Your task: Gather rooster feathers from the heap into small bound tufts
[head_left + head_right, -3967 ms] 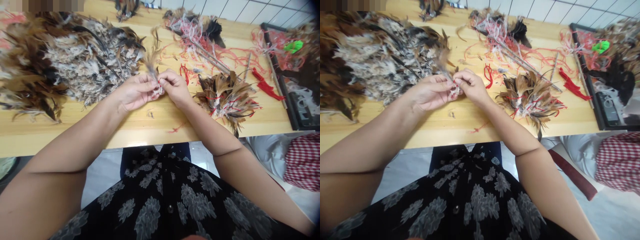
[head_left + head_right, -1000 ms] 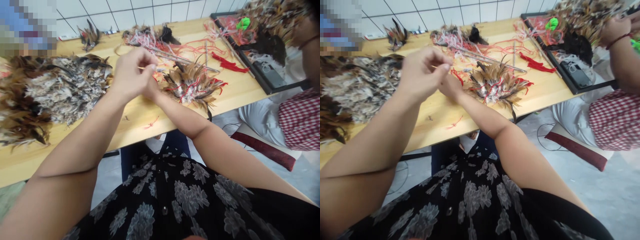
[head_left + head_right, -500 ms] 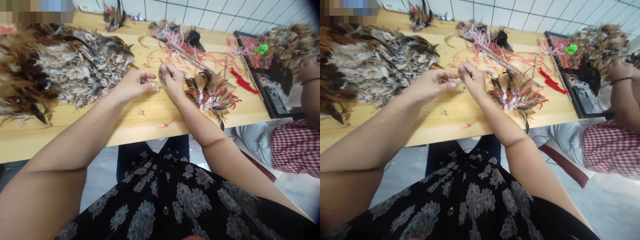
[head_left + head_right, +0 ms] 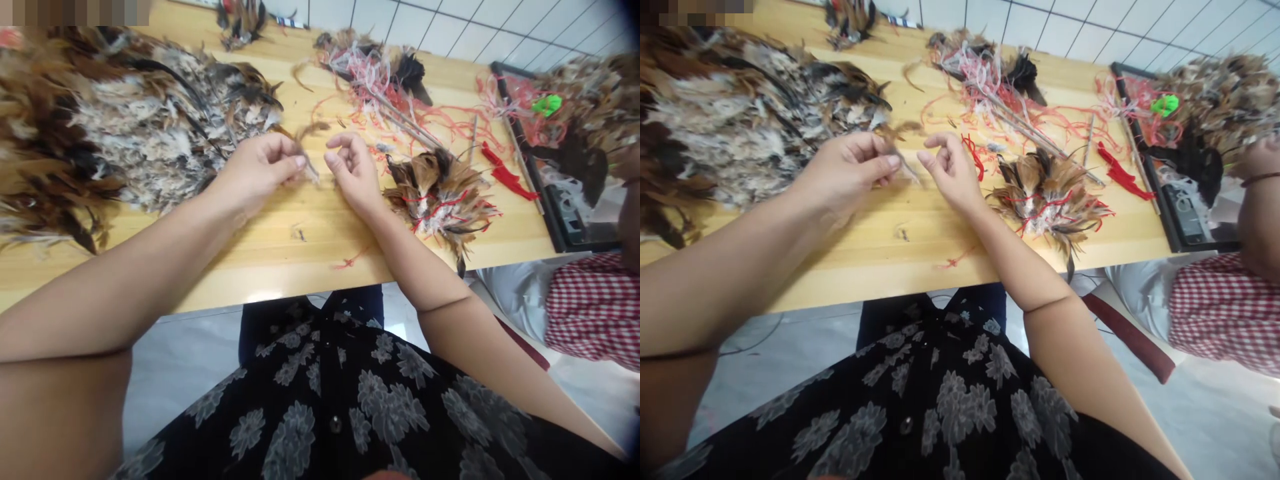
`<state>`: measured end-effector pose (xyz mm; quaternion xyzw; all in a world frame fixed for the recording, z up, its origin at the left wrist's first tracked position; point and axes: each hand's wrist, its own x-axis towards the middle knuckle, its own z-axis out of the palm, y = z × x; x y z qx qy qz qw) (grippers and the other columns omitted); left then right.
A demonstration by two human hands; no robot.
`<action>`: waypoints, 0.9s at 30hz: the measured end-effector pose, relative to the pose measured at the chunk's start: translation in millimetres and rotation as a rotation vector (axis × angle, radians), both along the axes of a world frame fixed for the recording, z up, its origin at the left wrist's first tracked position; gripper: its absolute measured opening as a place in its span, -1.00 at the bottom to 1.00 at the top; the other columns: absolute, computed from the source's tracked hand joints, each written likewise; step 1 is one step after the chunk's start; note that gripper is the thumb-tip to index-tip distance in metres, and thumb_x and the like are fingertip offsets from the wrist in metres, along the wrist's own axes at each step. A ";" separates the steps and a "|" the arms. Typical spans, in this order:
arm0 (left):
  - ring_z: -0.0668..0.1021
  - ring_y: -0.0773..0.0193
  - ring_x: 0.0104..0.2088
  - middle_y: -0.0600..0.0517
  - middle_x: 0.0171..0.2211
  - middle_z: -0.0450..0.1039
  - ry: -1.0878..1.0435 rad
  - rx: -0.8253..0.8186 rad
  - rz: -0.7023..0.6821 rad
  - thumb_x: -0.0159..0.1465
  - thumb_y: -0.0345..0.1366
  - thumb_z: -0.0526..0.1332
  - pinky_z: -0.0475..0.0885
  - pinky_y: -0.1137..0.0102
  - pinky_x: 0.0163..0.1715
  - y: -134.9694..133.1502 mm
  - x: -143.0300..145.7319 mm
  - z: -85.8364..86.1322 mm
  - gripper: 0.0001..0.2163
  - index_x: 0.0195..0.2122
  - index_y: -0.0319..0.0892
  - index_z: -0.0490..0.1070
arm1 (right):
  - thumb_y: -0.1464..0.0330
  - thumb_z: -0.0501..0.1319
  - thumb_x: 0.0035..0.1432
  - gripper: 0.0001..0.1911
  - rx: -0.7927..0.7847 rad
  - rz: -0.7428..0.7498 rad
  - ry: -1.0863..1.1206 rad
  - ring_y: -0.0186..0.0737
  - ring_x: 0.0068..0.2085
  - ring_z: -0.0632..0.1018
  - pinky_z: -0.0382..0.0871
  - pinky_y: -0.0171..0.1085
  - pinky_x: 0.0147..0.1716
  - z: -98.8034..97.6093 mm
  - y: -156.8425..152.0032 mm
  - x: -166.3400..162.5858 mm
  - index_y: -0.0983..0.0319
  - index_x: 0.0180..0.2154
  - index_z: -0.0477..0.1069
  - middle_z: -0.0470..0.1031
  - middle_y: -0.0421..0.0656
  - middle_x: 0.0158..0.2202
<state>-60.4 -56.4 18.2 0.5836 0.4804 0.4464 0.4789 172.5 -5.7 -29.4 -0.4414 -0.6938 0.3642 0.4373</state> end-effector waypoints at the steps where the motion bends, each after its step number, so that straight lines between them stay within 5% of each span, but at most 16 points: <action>1: 0.67 -0.03 -0.18 0.05 -0.39 0.59 0.001 0.004 0.042 0.34 0.12 0.77 0.66 0.09 -0.11 -2.9 -5.6 2.2 -0.51 -0.25 0.04 0.50 | -0.31 0.53 0.54 -0.41 -0.044 0.029 -0.014 -0.12 -0.23 0.51 0.67 -0.09 -0.01 -1.6 0.6 -0.3 0.05 0.09 0.67 0.41 -0.26 -0.31; 4: 0.74 -0.11 0.02 0.05 -0.34 0.61 0.042 0.017 0.096 0.43 0.17 0.75 0.69 0.08 0.00 -10.5 -15.6 7.8 -0.50 -0.18 0.04 0.51 | -0.31 0.64 0.42 -0.39 -0.107 0.140 -0.009 -0.16 -0.28 0.44 0.56 -0.13 -0.15 -1.5 -3.5 -2.9 0.06 0.02 0.73 0.31 -0.30 -0.37; 9: 0.76 -0.09 0.05 0.03 -0.26 0.66 0.122 0.079 0.075 0.49 -0.03 0.72 0.71 0.11 0.01 -18.7 -15.7 11.1 -0.59 -0.20 0.01 0.50 | -0.41 0.71 0.21 -0.27 -0.173 0.240 0.044 -0.22 -0.32 0.33 0.37 -0.16 -0.25 5.1 -15.1 -7.1 0.08 -0.07 0.78 0.31 -0.31 -0.39; 14: 0.76 -0.11 0.02 0.00 -0.23 0.65 0.129 0.102 0.033 0.46 -0.14 0.69 0.69 0.10 -0.06 -28.0 -7.0 8.2 -0.68 -0.23 0.04 0.55 | -0.45 0.72 0.12 -0.23 -0.162 0.307 0.039 -0.16 -0.23 0.46 0.56 -0.09 -0.03 10.2 -21.1 -9.1 0.09 -0.31 0.71 0.51 -0.22 -0.33; 18: 0.72 -0.07 -0.04 0.00 -0.17 0.73 0.144 0.184 0.097 0.49 0.02 0.69 0.66 0.07 -0.01 -24.4 -14.0 16.7 -0.69 -0.15 0.05 0.64 | -0.40 0.74 0.11 -0.27 -0.175 0.264 0.111 -0.09 -0.14 0.58 0.65 -0.03 0.15 11.5 -24.3 -9.4 0.09 -0.34 0.69 0.57 -0.18 -0.29; 22: 0.63 0.03 -0.13 0.05 -0.16 0.71 0.218 0.430 0.330 0.48 0.11 0.73 0.60 0.06 0.00 -12.6 -44.4 36.4 -0.63 -0.17 0.04 0.67 | -0.46 0.72 0.08 -0.21 -0.196 0.164 0.228 -0.08 -0.08 0.64 0.65 -0.04 0.16 10.1 -24.0 -7.5 0.10 -0.34 0.67 0.69 -0.16 -0.22; 25: 0.66 -0.04 0.00 0.06 -0.08 0.70 0.401 0.477 0.416 0.47 0.09 0.71 0.61 0.05 0.10 -11.8 -68.3 50.3 -0.68 -0.14 0.06 0.71 | -0.50 0.68 0.09 -0.18 -0.178 0.140 0.273 -0.13 -0.10 0.63 0.62 -0.09 0.07 6.0 -20.9 -5.8 0.10 -0.34 0.66 0.67 -0.19 -0.24; 27: 0.69 -0.18 0.17 0.02 -0.05 0.73 0.496 0.388 0.352 0.49 0.10 0.65 0.61 0.00 0.21 -14.9 -77.9 55.3 -0.74 -0.12 0.09 0.76 | -0.51 0.65 0.12 -0.18 -0.132 0.149 0.277 -0.15 -0.11 0.62 0.63 -0.09 0.08 2.0 -18.0 -4.7 0.11 -0.33 0.69 0.64 -0.20 -0.26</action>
